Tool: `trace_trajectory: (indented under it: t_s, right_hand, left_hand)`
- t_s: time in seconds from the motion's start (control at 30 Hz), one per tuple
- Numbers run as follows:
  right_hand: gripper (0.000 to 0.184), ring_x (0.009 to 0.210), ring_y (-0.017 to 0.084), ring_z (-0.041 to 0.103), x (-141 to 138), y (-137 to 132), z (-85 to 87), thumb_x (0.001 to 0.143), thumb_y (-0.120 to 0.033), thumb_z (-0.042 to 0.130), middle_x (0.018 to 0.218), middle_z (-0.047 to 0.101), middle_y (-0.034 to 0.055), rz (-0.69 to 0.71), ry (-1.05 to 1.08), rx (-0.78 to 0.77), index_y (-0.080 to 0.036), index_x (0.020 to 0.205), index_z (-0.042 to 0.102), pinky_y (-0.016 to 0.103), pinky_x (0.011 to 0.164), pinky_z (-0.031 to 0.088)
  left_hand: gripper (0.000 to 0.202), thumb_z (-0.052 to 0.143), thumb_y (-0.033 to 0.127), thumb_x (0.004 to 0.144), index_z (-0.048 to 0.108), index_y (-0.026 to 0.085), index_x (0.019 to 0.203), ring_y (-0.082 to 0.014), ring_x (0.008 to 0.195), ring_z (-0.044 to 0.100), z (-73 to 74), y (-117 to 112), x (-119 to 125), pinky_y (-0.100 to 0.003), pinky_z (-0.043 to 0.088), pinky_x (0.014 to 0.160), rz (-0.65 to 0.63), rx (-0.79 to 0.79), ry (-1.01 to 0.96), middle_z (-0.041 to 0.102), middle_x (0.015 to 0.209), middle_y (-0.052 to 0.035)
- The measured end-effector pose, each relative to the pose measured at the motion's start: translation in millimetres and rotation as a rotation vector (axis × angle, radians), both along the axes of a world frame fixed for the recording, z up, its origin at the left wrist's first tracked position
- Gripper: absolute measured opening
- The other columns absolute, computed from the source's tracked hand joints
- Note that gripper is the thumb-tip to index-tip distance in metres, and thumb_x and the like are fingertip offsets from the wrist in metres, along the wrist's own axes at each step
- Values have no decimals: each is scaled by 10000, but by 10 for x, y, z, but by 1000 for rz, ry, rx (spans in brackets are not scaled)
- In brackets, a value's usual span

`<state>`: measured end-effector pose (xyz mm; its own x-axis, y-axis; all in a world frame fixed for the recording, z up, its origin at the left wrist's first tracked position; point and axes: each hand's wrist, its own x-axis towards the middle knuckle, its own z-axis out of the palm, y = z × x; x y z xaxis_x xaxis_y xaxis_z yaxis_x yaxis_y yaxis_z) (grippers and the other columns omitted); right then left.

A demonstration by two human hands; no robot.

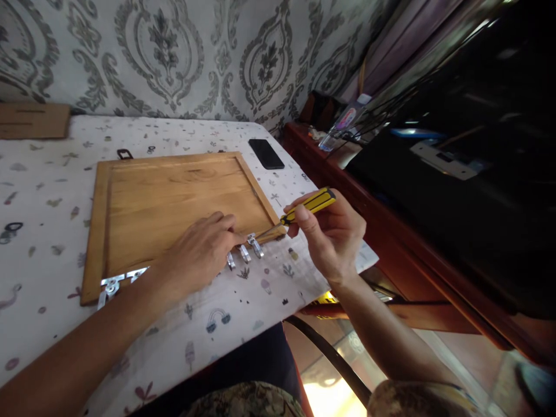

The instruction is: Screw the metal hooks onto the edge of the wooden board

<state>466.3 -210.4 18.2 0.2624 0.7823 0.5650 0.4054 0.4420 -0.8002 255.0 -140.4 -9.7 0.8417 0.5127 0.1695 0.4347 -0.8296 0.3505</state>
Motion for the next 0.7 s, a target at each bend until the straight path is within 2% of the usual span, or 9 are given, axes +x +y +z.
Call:
trace_trajectory:
  t_s: [0.37, 0.57, 0.7]
  right_hand:
    - [307, 492, 104, 586, -15, 1, -16, 889, -499, 799, 676, 634, -38, 11, -14, -27, -231, 858, 652, 259, 458, 521]
    - [419, 516, 109, 563, -46, 33, 17, 719, -489, 941, 699, 654, -41, 8, -15, -56, -251, 765, 599, 267, 452, 508]
    - [467, 454, 89, 548, -44, 77, 49, 727, -520, 928, 701, 657, -62, 88, 54, -133, -251, 793, 552, 246, 413, 498]
  left_hand:
    - [391, 444, 31, 999, 784, 213, 1060, -227, 983, 554, -41, 10, -12, -358, 459, 808, -17, 4, -17, 641, 1014, -72]
    - [354, 465, 59, 1008, 782, 217, 1010, -231, 978, 559, -6, 2, 10, -363, 447, 803, -9, -23, -3, 641, 997, -63]
    - [326, 490, 68, 1002, 780, 213, 1029, -229, 971, 560, 0, 16, 13, -360, 449, 805, -14, -22, 15, 637, 1002, -65]
